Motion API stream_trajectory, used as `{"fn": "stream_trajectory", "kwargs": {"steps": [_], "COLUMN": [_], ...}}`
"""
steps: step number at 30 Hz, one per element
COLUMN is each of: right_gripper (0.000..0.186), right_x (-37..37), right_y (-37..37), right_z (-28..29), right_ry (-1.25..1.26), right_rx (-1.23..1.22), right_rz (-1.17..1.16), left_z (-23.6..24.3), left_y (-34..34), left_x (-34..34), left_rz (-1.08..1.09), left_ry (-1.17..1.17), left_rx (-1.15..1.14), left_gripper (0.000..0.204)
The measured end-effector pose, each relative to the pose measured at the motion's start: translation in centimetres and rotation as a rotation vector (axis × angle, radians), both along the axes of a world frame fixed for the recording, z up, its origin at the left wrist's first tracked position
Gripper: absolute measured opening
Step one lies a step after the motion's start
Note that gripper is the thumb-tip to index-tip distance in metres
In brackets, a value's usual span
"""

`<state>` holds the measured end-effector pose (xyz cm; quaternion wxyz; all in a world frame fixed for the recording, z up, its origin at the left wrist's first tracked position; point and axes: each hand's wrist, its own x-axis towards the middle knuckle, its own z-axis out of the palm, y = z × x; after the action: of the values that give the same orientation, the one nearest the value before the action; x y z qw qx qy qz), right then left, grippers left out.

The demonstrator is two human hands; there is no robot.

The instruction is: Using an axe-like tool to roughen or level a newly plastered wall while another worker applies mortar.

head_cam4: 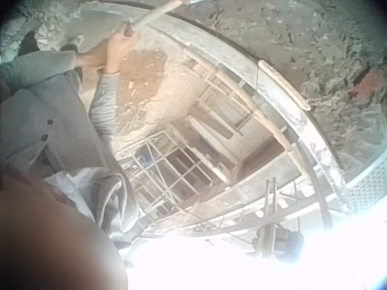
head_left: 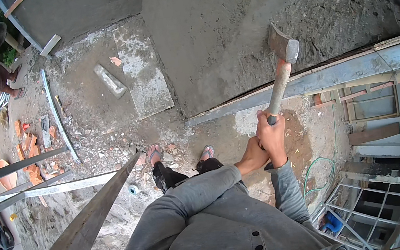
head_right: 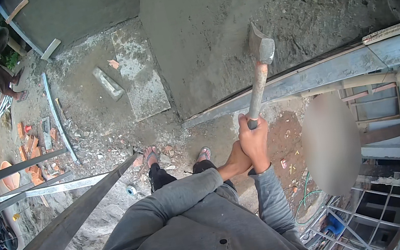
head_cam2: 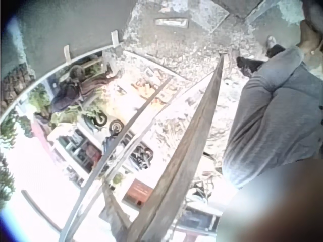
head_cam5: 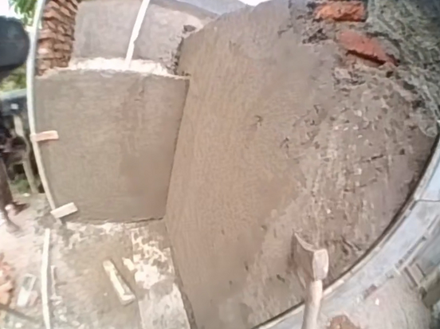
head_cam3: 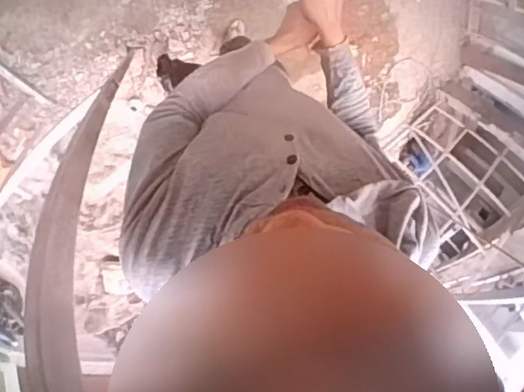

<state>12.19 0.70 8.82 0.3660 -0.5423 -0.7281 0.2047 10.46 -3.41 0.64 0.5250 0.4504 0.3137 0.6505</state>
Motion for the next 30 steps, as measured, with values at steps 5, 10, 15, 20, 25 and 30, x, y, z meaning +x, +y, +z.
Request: {"fn": "stream_trajectory", "kwargs": {"steps": [5,10,15,20,25,30], "right_gripper": [0.021,0.025,0.028,0.026,0.021,0.024], "right_x": [-3.0,-3.7,-0.4,-2.4,-1.9,-1.1], "right_y": [-0.1,-1.3,-0.5,-1.3,-3.1,-1.7], "right_z": [3.7,6.5,-0.5,2.4,3.9,-1.9], "right_ry": [0.265,0.3,0.022,0.195,0.393,0.051], "right_rx": [-0.408,0.144,-0.345,-0.405,-0.2,-0.411], "right_rz": [-0.118,0.139,-0.153,-0.167,-0.002,-0.147], "left_z": [2.4,5.4,-0.8,1.3,1.4,-3.1], "left_y": [-1.2,2.4,-0.7,-2.6,0.0,-2.8], "left_x": [-1.9,-4.1,0.0,-1.4,-1.9,0.5], "left_rz": [-0.08,0.1,0.085,-0.183,-0.008,0.076], "left_ry": [-0.05,0.051,0.01,-0.074,0.087,-0.006], "left_rx": [-0.348,0.115,0.082,-0.325,0.081,-0.036], "left_gripper": [0.028,0.024,0.02,0.024,0.023,0.026]}}
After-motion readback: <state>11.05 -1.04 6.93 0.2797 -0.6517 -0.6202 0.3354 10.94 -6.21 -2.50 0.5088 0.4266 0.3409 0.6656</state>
